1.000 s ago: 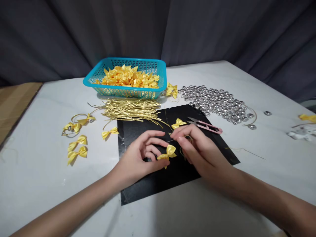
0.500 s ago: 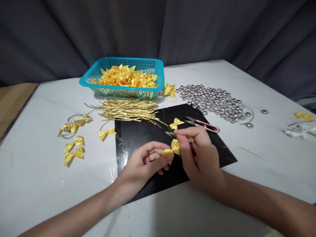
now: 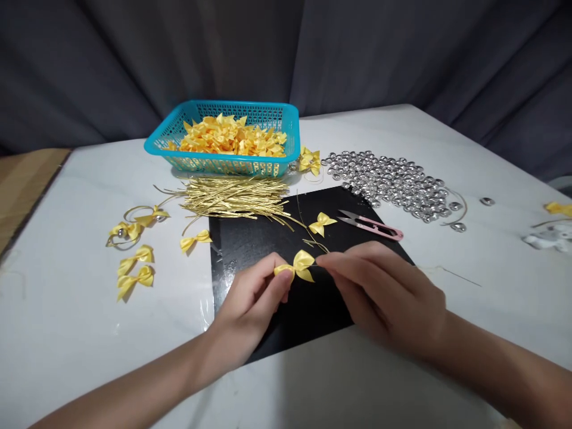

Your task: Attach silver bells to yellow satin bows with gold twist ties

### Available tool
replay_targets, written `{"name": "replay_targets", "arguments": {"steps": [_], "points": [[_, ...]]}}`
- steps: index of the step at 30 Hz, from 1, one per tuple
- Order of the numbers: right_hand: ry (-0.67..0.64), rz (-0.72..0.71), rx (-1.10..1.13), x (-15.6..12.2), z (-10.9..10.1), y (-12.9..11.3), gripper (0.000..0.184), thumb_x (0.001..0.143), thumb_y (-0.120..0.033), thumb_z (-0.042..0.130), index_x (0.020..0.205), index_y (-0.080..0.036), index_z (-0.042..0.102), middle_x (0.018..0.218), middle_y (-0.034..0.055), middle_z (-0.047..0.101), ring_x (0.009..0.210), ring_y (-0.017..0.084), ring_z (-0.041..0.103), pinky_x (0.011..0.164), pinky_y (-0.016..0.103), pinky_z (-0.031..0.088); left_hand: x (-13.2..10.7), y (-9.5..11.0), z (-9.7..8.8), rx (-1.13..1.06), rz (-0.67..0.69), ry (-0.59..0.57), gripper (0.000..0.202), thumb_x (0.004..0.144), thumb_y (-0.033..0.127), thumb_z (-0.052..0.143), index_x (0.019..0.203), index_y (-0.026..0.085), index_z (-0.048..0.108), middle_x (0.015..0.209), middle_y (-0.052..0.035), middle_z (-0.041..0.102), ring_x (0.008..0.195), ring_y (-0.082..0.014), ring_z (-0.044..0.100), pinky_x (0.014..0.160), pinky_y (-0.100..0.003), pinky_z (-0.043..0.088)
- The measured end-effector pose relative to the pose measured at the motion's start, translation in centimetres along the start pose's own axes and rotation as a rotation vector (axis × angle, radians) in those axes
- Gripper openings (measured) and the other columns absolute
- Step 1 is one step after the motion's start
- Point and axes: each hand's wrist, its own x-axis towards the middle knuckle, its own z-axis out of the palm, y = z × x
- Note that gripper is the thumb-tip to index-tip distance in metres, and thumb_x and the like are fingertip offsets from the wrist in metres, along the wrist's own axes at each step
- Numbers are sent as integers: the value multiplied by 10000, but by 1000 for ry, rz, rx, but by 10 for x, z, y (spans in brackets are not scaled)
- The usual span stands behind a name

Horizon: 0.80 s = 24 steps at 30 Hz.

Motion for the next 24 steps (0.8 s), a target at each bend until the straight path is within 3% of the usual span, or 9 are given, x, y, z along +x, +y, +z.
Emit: {"name": "replay_targets", "arguments": {"steps": [10,17,24], "points": [[-55,-79,-38,-1,4,0,162,879,-53,412,872,-174,519,637,-6,549,539,97,547,474,192,433,-3,0,0,-11,21,-21,312,919,384,417,673,196,459,620,51,415,564,-95,356,518,-238,287],[-76,-92,-68,-2,4,-1,195,871,-55,416,1005,-166,505,664,4,570,576,113,563,478,208,440,-1,0,0,3,28,-13,309,919,381,410,673,199,457,626,48,426,567,-98,366,520,-234,297],[-82,-65,5,-3,6,0,165,850,-19,432,889,-160,508,669,11,557,583,111,560,448,199,408,-1,2,0,19,42,-14,302,916,365,407,670,198,458,616,48,426,556,-96,369,513,-233,296]]}}
